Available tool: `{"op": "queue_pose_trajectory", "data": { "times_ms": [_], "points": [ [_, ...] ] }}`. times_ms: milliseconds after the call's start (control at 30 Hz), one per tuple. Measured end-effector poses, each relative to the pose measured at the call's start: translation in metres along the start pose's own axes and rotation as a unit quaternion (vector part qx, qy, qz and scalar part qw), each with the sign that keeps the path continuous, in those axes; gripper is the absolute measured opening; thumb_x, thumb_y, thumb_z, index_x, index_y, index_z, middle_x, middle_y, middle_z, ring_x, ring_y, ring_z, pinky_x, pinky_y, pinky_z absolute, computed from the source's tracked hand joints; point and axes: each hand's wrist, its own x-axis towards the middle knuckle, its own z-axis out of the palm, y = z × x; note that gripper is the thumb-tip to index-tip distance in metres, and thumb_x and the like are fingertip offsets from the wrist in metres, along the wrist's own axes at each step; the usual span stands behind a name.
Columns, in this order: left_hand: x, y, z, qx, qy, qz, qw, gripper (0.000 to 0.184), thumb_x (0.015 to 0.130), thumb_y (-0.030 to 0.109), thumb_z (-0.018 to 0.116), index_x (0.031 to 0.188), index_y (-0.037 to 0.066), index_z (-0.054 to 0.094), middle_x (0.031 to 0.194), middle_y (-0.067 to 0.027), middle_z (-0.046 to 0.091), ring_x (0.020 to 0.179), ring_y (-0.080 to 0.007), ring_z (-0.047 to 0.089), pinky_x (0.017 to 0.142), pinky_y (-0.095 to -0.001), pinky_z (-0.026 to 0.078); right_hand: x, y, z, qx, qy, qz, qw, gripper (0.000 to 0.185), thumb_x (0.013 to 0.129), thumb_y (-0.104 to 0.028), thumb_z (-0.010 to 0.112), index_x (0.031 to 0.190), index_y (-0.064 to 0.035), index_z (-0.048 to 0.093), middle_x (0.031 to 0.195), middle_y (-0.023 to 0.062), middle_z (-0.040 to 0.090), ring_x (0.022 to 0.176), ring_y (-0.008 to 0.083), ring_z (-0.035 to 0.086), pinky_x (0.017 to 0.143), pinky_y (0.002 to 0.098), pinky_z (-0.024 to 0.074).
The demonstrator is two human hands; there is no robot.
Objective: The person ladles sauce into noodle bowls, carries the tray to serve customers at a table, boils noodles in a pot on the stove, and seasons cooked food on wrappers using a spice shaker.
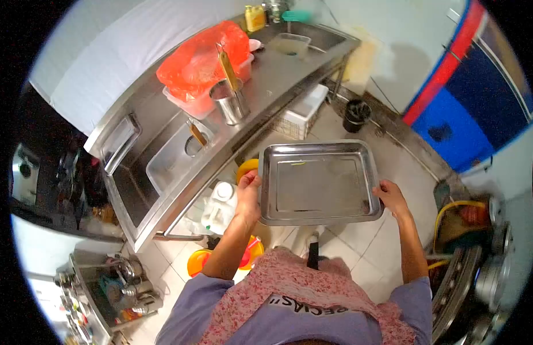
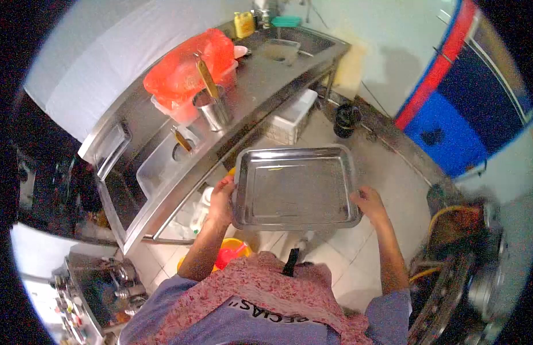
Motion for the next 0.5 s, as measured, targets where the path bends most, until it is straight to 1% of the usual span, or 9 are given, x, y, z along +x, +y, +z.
{"op": "queue_pose_trajectory", "data": {
  "times_ms": [67,100,167,200,300,333,433,467,500],
  "points": [
    [0.038,-0.006,0.013,0.019,0.018,0.023,0.999,0.020,0.083,0.009,0.056,0.103,0.006,0.054,0.094,-0.0021,0.054,0.089,-0.0136,0.049,0.082,-0.0289,0.039,0.074,-0.016,-0.017,-0.044,-0.023,-0.018,0.999,0.029,0.079,-0.024,0.064,0.093,0.0016,0.059,0.075,0.0067,0.059,0.065,0.0148,0.054,0.060,0.0292,0.0443],
    [0.057,-0.009,0.022,0.014,0.057,0.019,0.998,0.022,0.083,0.009,0.056,0.104,0.007,0.054,0.094,-0.0023,0.054,0.089,-0.0136,0.049,0.081,-0.0288,0.039,0.113,-0.025,-0.025,-0.068,-0.035,-0.028,0.997,0.029,0.079,-0.024,0.063,0.093,0.0015,0.060,0.076,0.0077,0.060,0.067,0.0161,0.055,0.063,0.0304,0.0453],
    [0.071,0.011,0.065,0.006,0.133,0.011,0.991,0.024,0.082,0.010,0.056,0.106,0.008,0.054,0.093,-0.0026,0.053,0.089,-0.0136,0.047,0.080,-0.0285,0.038,0.179,-0.038,-0.032,-0.091,-0.017,-0.070,0.993,0.022,0.081,-0.020,0.061,0.086,0.0016,0.058,0.073,0.0024,0.055,0.066,0.0112,0.050,0.060,0.0272,0.0408],
    [0.088,0.018,0.079,0.020,0.142,0.015,0.989,0.028,0.082,0.010,0.057,0.110,0.011,0.053,0.092,-0.0031,0.051,0.086,-0.0144,0.046,0.079,-0.0288,0.037,0.215,-0.046,-0.033,-0.099,-0.007,-0.094,0.991,0.020,0.082,-0.018,0.060,0.082,0.0017,0.057,0.072,-0.0002,0.053,0.066,0.0087,0.047,0.058,0.0255,0.0385],
    [0.155,0.016,0.097,0.050,0.159,0.049,0.985,0.031,0.082,0.011,0.057,0.112,0.010,0.051,0.091,-0.0036,0.049,0.085,-0.0147,0.045,0.078,-0.0294,0.038,0.298,-0.078,-0.034,-0.078,-0.042,-0.119,0.989,0.021,0.082,-0.018,0.060,0.084,0.0029,0.057,0.073,0.0006,0.054,0.068,0.0100,0.048,0.060,0.0258,0.0396],
    [0.178,0.019,0.105,0.055,0.174,0.051,0.982,0.030,0.082,0.011,0.057,0.111,0.009,0.050,0.091,-0.0040,0.048,0.082,-0.0147,0.044,0.075,-0.0303,0.039,0.339,-0.075,-0.034,-0.147,-0.047,-0.113,0.981,0.024,0.083,-0.020,0.059,0.086,0.0037,0.058,0.072,0.0027,0.055,0.070,0.0113,0.050,0.063,0.0275,0.0416],
    [0.248,0.026,0.129,0.073,0.222,0.056,0.971,0.031,0.081,0.012,0.057,0.111,0.008,0.049,0.091,-0.0043,0.048,0.080,-0.0143,0.044,0.072,-0.0306,0.040,0.435,-0.090,-0.031,-0.294,-0.034,-0.108,0.949,0.039,0.077,-0.034,0.061,0.094,0.0013,0.062,0.087,0.0164,0.064,0.079,0.0285,0.061,0.073,0.0369,0.0471],
    [0.262,0.035,0.142,0.024,0.227,0.053,0.972,0.032,0.080,0.013,0.057,0.110,0.008,0.050,0.090,-0.0064,0.051,0.080,-0.0157,0.048,0.072,-0.0312,0.042,0.456,-0.098,-0.031,-0.279,-0.028,-0.117,0.953,0.040,0.077,-0.034,0.061,0.095,0.0013,0.062,0.087,0.0169,0.064,0.080,0.0291,0.061,0.073,0.0369,0.0471],
    [0.283,0.034,0.144,0.049,0.241,0.056,0.968,0.032,0.079,0.014,0.058,0.110,0.007,0.051,0.089,-0.0071,0.053,0.080,-0.0159,0.049,0.072,-0.0313,0.043,0.481,-0.107,-0.023,-0.259,-0.021,-0.132,0.957,0.041,0.077,-0.035,0.062,0.096,0.0013,0.062,0.087,0.0174,0.064,0.080,0.0297,0.061,0.073,0.0369,0.0471]
  ]
}}
